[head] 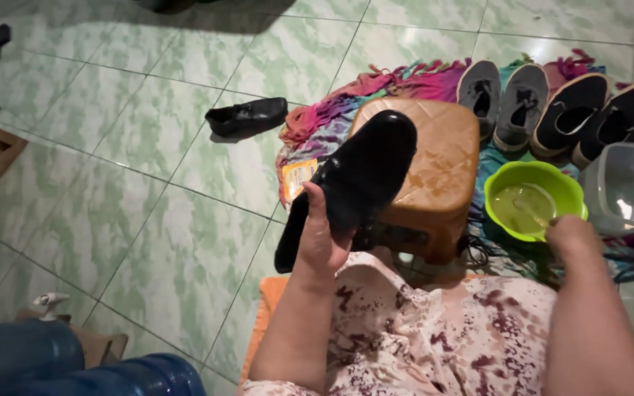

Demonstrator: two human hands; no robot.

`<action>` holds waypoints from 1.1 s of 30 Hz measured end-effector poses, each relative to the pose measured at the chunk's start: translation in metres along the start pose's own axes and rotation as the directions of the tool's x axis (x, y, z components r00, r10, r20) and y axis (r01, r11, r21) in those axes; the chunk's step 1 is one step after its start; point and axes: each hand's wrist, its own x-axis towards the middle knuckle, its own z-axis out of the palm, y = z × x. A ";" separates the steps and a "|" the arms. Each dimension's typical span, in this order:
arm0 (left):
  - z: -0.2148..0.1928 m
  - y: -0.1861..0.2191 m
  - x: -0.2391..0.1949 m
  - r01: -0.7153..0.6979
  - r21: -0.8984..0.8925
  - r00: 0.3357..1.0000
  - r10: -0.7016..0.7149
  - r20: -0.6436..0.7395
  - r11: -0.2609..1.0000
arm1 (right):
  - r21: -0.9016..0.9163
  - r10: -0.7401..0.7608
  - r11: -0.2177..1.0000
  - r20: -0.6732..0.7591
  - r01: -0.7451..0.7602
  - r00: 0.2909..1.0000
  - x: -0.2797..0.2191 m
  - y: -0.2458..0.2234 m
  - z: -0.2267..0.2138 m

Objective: The person sits on the floor and scrubs a black shoe with a brush dipped in a green bowl of liquid. They repeatedly scrub the shoe's upper and sole, then briefly hold a smartphone before resuming scrubbing.

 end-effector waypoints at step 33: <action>-0.014 0.006 -0.007 0.095 -0.092 0.987 -0.083 0.134 0.991 | -0.211 0.002 0.977 0.069 0.013 0.998 0.007 0.082 0.079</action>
